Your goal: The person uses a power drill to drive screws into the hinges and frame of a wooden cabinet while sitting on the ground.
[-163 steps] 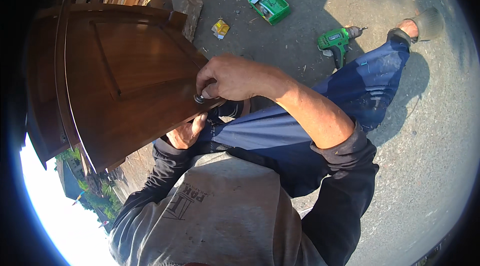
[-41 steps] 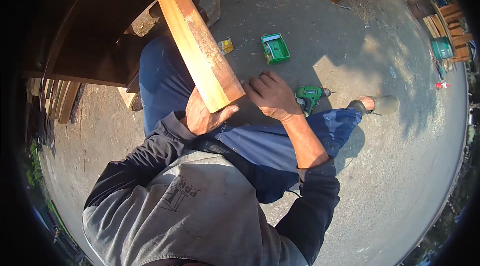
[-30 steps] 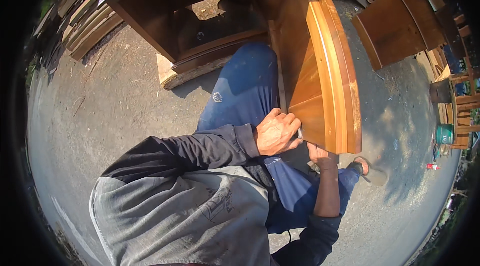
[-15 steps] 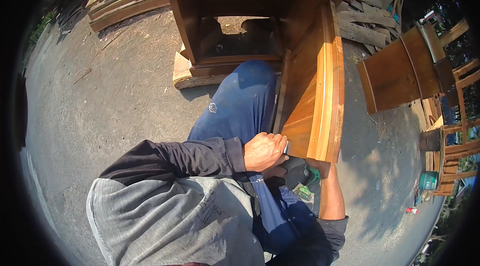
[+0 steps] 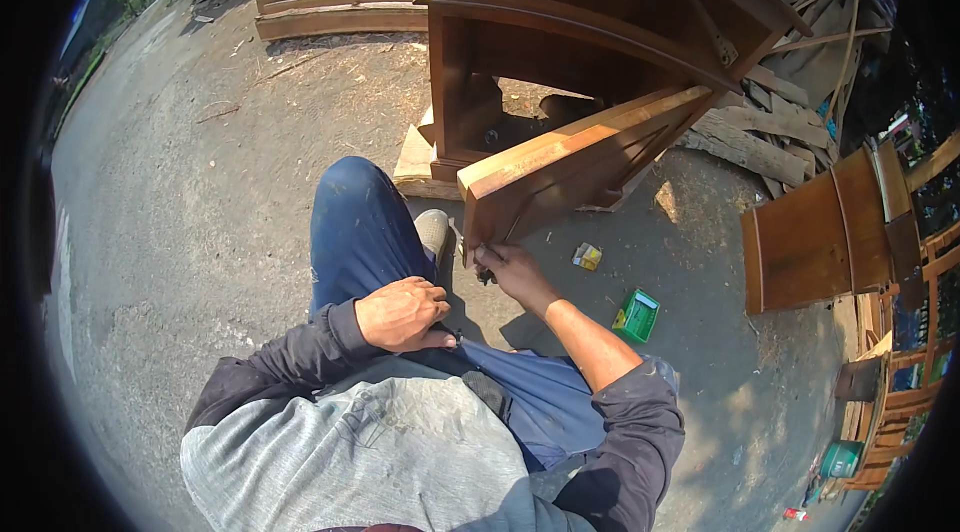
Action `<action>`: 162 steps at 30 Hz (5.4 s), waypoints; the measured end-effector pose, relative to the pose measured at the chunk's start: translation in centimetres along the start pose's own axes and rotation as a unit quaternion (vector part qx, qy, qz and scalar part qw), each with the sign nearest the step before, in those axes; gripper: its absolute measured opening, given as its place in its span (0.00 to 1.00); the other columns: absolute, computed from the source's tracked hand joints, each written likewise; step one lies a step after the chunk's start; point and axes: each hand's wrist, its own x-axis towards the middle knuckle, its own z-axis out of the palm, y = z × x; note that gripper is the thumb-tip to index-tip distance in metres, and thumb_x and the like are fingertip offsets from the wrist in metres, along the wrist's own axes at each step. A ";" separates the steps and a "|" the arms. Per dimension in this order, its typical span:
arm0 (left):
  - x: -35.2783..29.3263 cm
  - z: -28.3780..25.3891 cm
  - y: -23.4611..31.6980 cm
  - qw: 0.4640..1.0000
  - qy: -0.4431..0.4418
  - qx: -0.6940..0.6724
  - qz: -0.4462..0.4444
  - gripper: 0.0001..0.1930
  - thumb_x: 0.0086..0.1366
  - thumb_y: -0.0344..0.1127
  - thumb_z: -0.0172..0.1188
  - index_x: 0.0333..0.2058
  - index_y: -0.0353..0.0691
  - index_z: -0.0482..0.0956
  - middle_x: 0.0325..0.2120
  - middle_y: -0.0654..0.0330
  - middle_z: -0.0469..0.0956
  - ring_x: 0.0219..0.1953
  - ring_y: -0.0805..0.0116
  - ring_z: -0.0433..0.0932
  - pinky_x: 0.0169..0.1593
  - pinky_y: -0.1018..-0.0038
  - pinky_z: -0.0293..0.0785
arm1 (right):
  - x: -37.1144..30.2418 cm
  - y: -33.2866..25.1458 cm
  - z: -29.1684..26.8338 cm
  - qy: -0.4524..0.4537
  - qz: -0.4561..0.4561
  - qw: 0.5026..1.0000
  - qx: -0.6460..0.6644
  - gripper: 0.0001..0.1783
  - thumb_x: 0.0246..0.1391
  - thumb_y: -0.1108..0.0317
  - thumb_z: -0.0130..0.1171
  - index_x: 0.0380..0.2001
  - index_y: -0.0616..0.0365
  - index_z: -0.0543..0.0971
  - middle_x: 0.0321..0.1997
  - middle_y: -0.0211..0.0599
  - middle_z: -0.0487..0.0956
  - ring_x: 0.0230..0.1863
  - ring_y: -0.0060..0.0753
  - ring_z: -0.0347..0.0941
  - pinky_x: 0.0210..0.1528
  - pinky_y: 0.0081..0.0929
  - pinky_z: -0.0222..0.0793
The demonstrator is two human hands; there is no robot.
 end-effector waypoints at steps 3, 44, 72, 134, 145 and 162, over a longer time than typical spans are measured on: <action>-1.2 -1.7 -3.2 0.999 -0.012 -0.002 -0.050 0.25 0.68 0.54 0.59 0.36 0.31 0.80 0.32 0.48 0.78 0.40 0.48 0.80 0.48 0.58 0.75 | 6.1 -3.5 2.6 0.062 0.019 0.985 0.160 0.23 0.68 0.50 0.54 0.35 0.61 0.81 0.30 0.35 0.82 0.32 0.26 0.81 0.35 0.26 0.72; 12.1 -13.6 -22.7 0.894 0.326 0.144 -0.270 0.14 0.65 0.49 0.61 0.38 0.46 0.87 0.29 0.51 0.84 0.33 0.50 0.84 0.38 0.57 0.79 | 22.6 -8.7 2.9 0.246 -0.025 0.874 0.418 0.20 0.68 0.52 0.55 0.27 0.56 0.76 0.19 0.27 0.74 0.18 0.18 0.70 0.22 0.21 0.67; 13.8 -10.6 -19.2 0.812 0.467 -0.227 -0.267 0.31 0.67 0.53 0.65 0.57 0.33 0.72 0.53 0.52 0.76 0.60 0.61 0.73 0.65 0.61 0.66 | -19.7 23.8 -32.5 0.136 0.421 0.764 -0.469 0.19 0.53 0.65 0.59 0.50 0.48 0.84 0.50 0.46 0.84 0.53 0.53 0.80 0.55 0.46 0.76; 21.5 -3.2 -8.4 0.754 0.115 -0.636 -0.118 0.03 0.73 0.27 0.54 0.43 0.36 0.73 0.32 0.59 0.79 0.31 0.75 0.77 0.34 0.78 0.74 | -3.7 -3.4 -11.4 0.374 -0.232 0.849 -0.292 0.12 0.55 0.64 0.58 0.23 0.59 0.83 0.23 0.47 0.83 0.23 0.47 0.83 0.26 0.41 0.76; 21.7 -3.0 -5.1 0.970 0.180 -0.159 -0.044 0.05 0.75 0.28 0.48 0.39 0.34 0.70 0.24 0.59 0.72 0.23 0.73 0.70 0.29 0.75 0.67 | -2.8 -1.8 -9.9 0.335 -0.148 0.923 -0.120 0.16 0.55 0.58 0.63 0.37 0.62 0.82 0.37 0.54 0.83 0.43 0.57 0.81 0.45 0.47 0.76; 22.1 -1.0 -7.1 0.829 0.125 -0.533 -0.115 0.10 0.76 0.37 0.54 0.48 0.36 0.75 0.35 0.64 0.78 0.34 0.79 0.76 0.37 0.81 0.74 | -0.3 -0.6 -8.6 0.395 -0.201 0.891 0.100 0.10 0.60 0.69 0.62 0.32 0.62 0.71 0.26 0.50 0.80 0.30 0.55 0.80 0.30 0.46 0.72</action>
